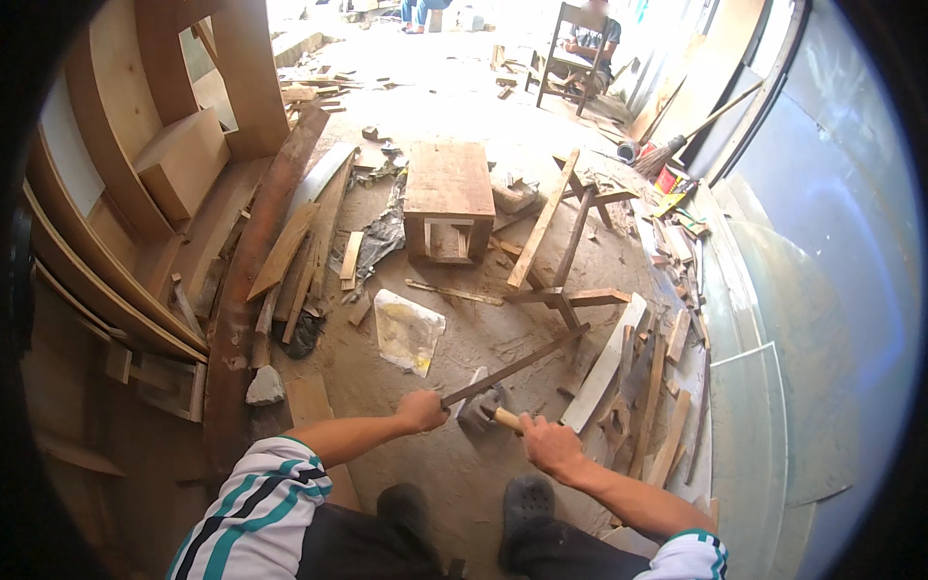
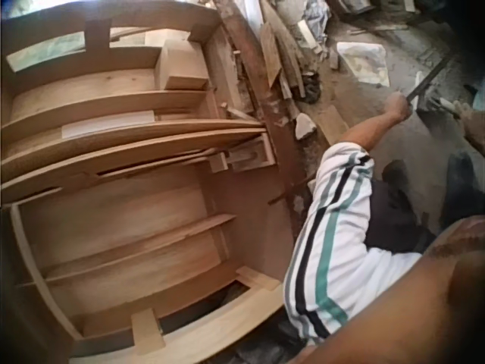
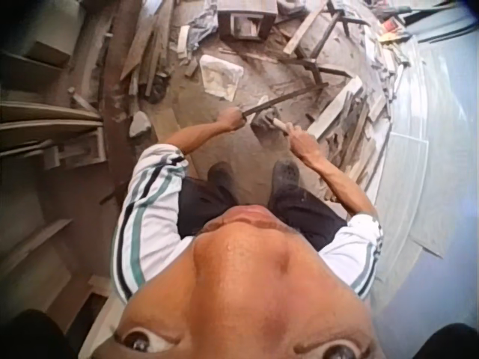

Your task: The person sits on the floor and uses a hand saw to cut a wooden plank, then assembles wooden pieces into a frame-like structure. They use a hammer to secure joints and adjust the frame's alignment.

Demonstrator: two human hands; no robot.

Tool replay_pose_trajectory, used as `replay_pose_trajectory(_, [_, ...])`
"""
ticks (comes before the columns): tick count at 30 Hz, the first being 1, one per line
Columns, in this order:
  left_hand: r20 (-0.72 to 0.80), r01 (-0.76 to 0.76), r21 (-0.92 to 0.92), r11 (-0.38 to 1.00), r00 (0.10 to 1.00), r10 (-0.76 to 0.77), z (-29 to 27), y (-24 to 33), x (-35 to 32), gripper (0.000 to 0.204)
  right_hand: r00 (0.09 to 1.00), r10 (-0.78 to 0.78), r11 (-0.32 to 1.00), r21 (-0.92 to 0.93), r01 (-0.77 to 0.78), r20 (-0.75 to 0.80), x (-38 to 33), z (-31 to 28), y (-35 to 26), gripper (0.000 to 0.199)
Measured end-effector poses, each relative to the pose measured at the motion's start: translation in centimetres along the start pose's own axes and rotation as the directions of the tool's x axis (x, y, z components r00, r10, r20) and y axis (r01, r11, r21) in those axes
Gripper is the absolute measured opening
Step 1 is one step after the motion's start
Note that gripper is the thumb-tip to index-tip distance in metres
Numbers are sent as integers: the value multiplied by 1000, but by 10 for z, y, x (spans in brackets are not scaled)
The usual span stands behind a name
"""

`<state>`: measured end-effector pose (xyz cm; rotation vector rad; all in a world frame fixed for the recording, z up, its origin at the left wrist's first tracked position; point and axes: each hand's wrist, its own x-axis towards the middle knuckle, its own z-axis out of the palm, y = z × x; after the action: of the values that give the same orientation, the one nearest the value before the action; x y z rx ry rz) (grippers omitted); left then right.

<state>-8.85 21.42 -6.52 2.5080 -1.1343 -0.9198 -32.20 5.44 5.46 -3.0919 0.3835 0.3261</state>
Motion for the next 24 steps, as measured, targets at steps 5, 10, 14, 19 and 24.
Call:
replay_pose_trajectory(5, [56,30,25,999,998,-31,-10,1,-5,37,999,-39,999,-12,38,-26,18,1,-21,20])
replay_pose_trajectory(10, [74,19,-12,1000,997,-18,-7,15,0,38,975,220,976,-1,-220,31,15,12,16,30])
replay_pose_trajectory(14, [63,19,12,1000,998,-20,1,-5,7,45,983,178,977,111,-182,49,19,-22,13,35])
replay_pose_trajectory(19, [-156,-127,-47,991,981,118,23,0,12,59,974,219,913,341,-224,54,44,-38,47,37])
replay_pose_trajectory(24, [-282,-269,-5,963,924,257,12,-4,-12,49,971,238,771,608,-188,-1,65,-45,57,50])
